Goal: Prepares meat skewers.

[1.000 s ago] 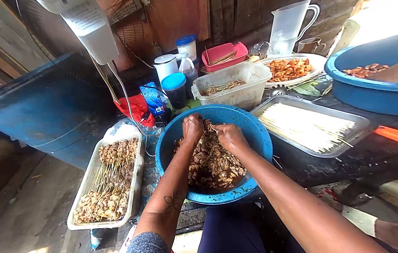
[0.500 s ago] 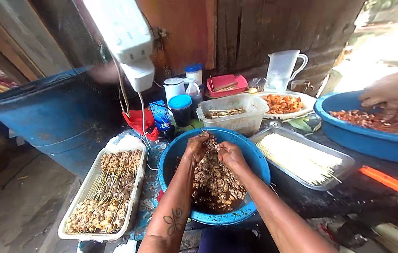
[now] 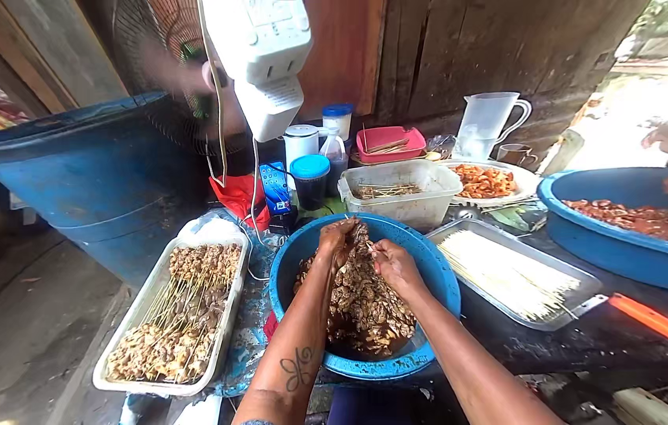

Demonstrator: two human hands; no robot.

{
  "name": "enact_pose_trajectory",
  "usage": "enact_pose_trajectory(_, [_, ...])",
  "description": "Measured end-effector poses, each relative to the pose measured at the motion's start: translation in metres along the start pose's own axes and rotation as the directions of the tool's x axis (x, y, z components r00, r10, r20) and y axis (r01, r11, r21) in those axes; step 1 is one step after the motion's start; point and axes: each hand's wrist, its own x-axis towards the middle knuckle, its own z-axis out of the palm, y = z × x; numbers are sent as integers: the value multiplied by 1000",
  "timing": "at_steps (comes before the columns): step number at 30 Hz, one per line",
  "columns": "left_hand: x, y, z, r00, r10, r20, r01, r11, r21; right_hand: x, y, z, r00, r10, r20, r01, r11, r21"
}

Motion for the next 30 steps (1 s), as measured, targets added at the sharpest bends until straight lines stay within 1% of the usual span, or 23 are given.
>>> enact_pose_trajectory(2, [1, -1, 0, 996, 37, -78, -39, 999, -28, 0, -3, 2, 999, -18, 35, 19, 999, -30])
enact_pose_trajectory(4, [1, -2, 2, 991, 56, -124, -57, 998, -1, -1, -5, 4, 999, -15, 49, 19, 997, -73])
enact_pose_trajectory(5, [1, -3, 3, 994, 52, -101, -50, 998, 23, -2, -6, 4, 999, -1, 42, 5, 995, -96])
enact_pose_trajectory(8, [-2, -7, 4, 998, -10, 64, 3, 995, 103, 0, -7, -1, 999, 42, -14, -44, 994, -99])
enact_pose_trajectory(10, [-6, -7, 7, 997, -22, 76, 11, 990, 141, 0, -10, -3, 998, 57, -19, -58, 997, -59])
enact_pose_trajectory(12, [-13, -5, 7, 998, -11, 63, -3, 978, 208, -4, -14, -5, 998, 65, 22, -64, 996, -55])
enact_pose_trajectory(14, [-21, 0, 3, 994, -10, 112, -27, 946, 323, -5, -22, -14, 993, 56, 107, -36, 983, -182])
enact_pose_trajectory(16, [-22, 4, 7, 986, -17, 164, -36, 948, 315, -4, -31, -28, 983, 49, 179, 16, 940, -342])
enact_pose_trajectory(18, [-23, 7, 12, 977, -36, 210, -30, 952, 303, 3, -31, -44, 986, 24, 162, 49, 902, -429])
enact_pose_trajectory(20, [-23, 7, 12, 979, -29, 202, -51, 924, 380, 18, -24, -58, 995, -82, 55, 99, 862, -498])
enact_pose_trajectory(22, [-22, 8, 9, 986, 1, 167, -80, 880, 468, 39, -26, -75, 983, -176, -45, 119, 811, -573])
enact_pose_trajectory(24, [-23, 9, 7, 989, 27, 148, -104, 833, 543, 68, -32, -88, 962, -257, -94, 139, 755, -641])
enact_pose_trajectory(26, [-24, 11, 8, 987, 27, 156, -118, 781, 613, 100, -41, -97, 955, -289, -69, 166, 710, -684])
enact_pose_trajectory(28, [-24, 12, 9, 984, 15, 177, -131, 736, 665, 139, -45, -96, 960, -280, -19, 186, 687, -702])
enact_pose_trajectory(30, [-23, 9, 9, 984, 13, 175, -133, 709, 693, 185, -30, -90, 965, -260, 36, 211, 685, -697])
